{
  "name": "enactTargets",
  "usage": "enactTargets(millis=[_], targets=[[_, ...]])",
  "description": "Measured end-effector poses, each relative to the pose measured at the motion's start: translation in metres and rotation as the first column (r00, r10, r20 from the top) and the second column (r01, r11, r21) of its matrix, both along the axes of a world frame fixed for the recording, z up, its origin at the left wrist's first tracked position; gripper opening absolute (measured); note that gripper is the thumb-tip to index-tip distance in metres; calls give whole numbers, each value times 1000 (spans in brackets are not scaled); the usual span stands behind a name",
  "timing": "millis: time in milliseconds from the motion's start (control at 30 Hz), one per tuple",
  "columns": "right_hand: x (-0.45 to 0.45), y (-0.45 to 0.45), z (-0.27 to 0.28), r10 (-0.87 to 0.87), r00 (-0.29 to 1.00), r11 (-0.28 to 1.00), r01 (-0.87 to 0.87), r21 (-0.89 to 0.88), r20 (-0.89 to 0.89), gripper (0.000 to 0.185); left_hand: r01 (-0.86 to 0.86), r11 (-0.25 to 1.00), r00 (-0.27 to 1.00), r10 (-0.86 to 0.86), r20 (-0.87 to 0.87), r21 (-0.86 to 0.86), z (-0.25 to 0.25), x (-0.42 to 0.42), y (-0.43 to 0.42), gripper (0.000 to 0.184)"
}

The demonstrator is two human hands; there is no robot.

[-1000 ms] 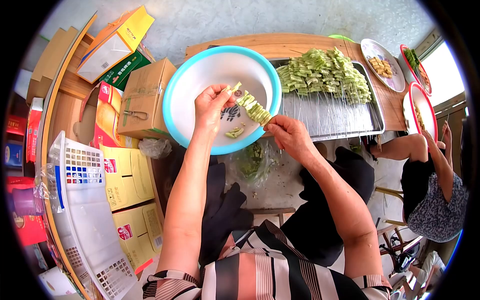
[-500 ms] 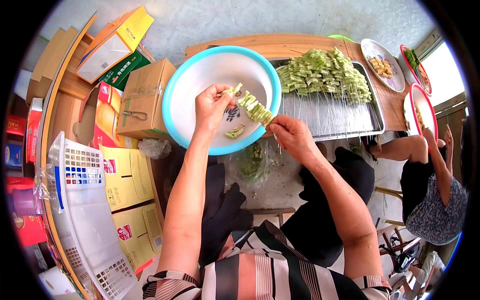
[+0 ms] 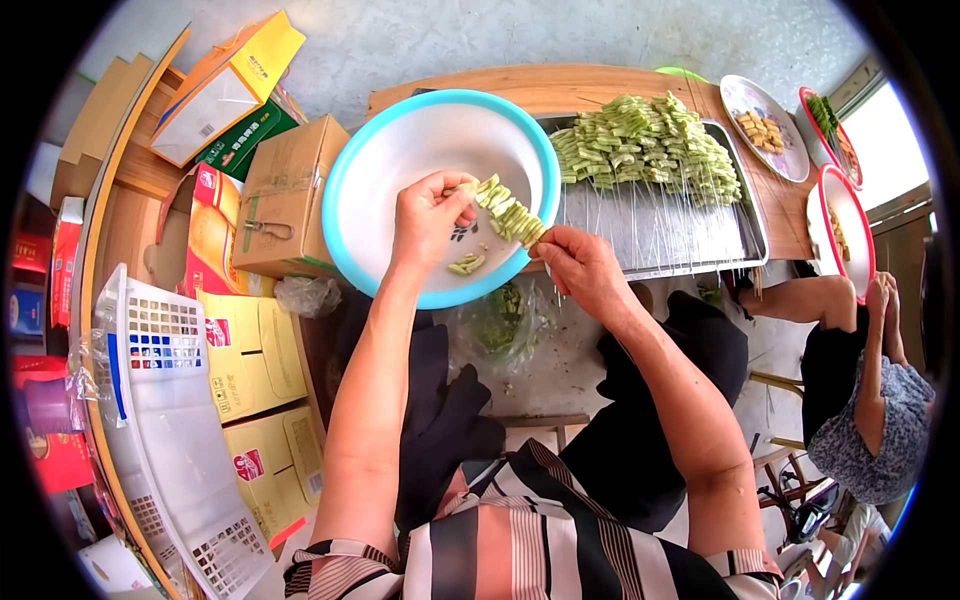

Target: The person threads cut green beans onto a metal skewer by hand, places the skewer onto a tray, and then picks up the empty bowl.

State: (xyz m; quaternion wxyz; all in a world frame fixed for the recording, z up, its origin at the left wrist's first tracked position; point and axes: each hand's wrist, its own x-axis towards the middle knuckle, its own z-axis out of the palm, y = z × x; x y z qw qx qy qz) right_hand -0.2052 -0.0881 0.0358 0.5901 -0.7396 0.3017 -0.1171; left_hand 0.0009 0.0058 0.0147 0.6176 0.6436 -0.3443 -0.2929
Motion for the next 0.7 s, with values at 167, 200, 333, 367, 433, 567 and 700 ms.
enactTargets(millis=[167,200,333,367,433,567,700], targets=[[-1,-3,-8,-17,999,999,15,41,47,19,-91,996,976,93,-198,22,-8,11,5,25],[-2,-4,-8,-9,999,999,7,45,40,19,-47,998,944,32,-328,-37,-15,16,6,26],[-3,-2,-7,13,998,998,-17,59,63,18,-9,994,856,-51,-515,-113,-11,11,3,28],[-3,-1,-6,12,998,998,-16,61,62,18,-8,994,855,-51,-516,-111,-9,10,3,28],[-3,0,-2,26,998,998,-28,53,51,17,-38,994,853,-22,-522,-103,-7,11,2,23],[-3,1,-1,58,998,998,-58,26,29,17,11,998,853,-44,-520,-67,-5,13,4,21],[-3,2,-1,60,998,998,-60,25,21,18,25,999,851,-45,-524,-45,-4,10,4,22]])
